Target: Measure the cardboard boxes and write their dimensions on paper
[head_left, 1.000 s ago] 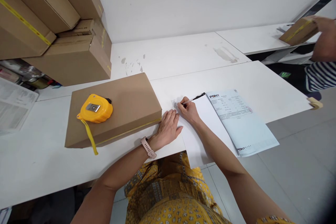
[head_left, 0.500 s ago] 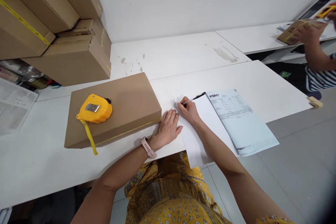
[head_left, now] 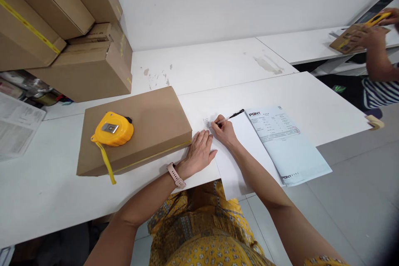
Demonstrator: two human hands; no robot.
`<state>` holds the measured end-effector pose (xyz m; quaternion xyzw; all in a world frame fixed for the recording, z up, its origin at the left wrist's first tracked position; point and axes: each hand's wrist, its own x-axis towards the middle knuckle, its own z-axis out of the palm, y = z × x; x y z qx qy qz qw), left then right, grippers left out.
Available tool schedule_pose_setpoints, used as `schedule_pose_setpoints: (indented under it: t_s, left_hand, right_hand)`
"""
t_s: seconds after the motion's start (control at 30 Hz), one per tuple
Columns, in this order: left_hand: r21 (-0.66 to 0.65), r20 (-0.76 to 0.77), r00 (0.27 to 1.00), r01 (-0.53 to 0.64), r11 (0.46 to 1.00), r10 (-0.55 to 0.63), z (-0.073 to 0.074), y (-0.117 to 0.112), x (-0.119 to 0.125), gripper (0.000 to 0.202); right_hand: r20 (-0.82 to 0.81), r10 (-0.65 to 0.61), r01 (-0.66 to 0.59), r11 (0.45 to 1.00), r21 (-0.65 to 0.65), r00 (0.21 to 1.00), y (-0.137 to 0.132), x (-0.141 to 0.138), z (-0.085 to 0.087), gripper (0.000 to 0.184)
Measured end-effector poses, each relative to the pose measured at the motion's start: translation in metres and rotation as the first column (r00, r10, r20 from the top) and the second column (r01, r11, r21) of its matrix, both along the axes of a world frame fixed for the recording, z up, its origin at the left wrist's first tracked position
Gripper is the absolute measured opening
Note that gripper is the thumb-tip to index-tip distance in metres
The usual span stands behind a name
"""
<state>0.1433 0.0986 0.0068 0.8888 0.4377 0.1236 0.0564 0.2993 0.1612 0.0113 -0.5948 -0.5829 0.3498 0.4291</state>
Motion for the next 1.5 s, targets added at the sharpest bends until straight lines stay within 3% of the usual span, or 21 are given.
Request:
schedule_pose_setpoints:
  t_s: [1.03, 1.2, 1.27, 1.33, 1.43, 1.5]
  left_hand:
    - [0.004, -0.001, 1.0, 0.008, 1.0, -0.008, 0.0, 0.0, -0.001, 0.054]
    - [-0.032, 0.011, 1.0, 0.004, 0.999, -0.003, -0.001, 0.003, 0.0, 0.055]
    - [-0.068, 0.017, 1.0, -0.008, 0.998, 0.01, 0.006, -0.001, 0.001, 0.052]
    - [-0.088, 0.054, 0.999, -0.006, 0.996, 0.011, 0.023, -0.012, 0.0, 0.048]
    - [0.017, 0.217, 0.975, 0.049, 0.999, -0.051, 0.065, -0.036, -0.015, 0.036]
    - [0.199, 0.363, 0.93, -0.028, 0.98, -0.047, 0.097, -0.051, -0.038, 0.026]
  right_hand:
    - [0.036, -0.009, 0.009, 1.0, 0.018, 0.999, 0.0, 0.001, -0.001, 0.02]
    - [0.026, -0.067, 0.062, 0.985, 0.163, 0.997, 0.003, 0.005, -0.006, 0.017]
    - [0.148, -0.067, 0.026, 0.964, 0.265, 0.987, 0.004, 0.01, -0.007, 0.018]
    - [0.367, -0.065, -0.051, 0.954, 0.296, 0.928, 0.005, 0.016, -0.007, 0.024]
    - [0.646, -0.033, -0.14, 0.967, 0.214, 0.763, 0.005, 0.024, -0.007, 0.038]
    - [0.732, -0.008, -0.168, 0.971, 0.167, 0.681, 0.004, 0.026, -0.006, 0.047]
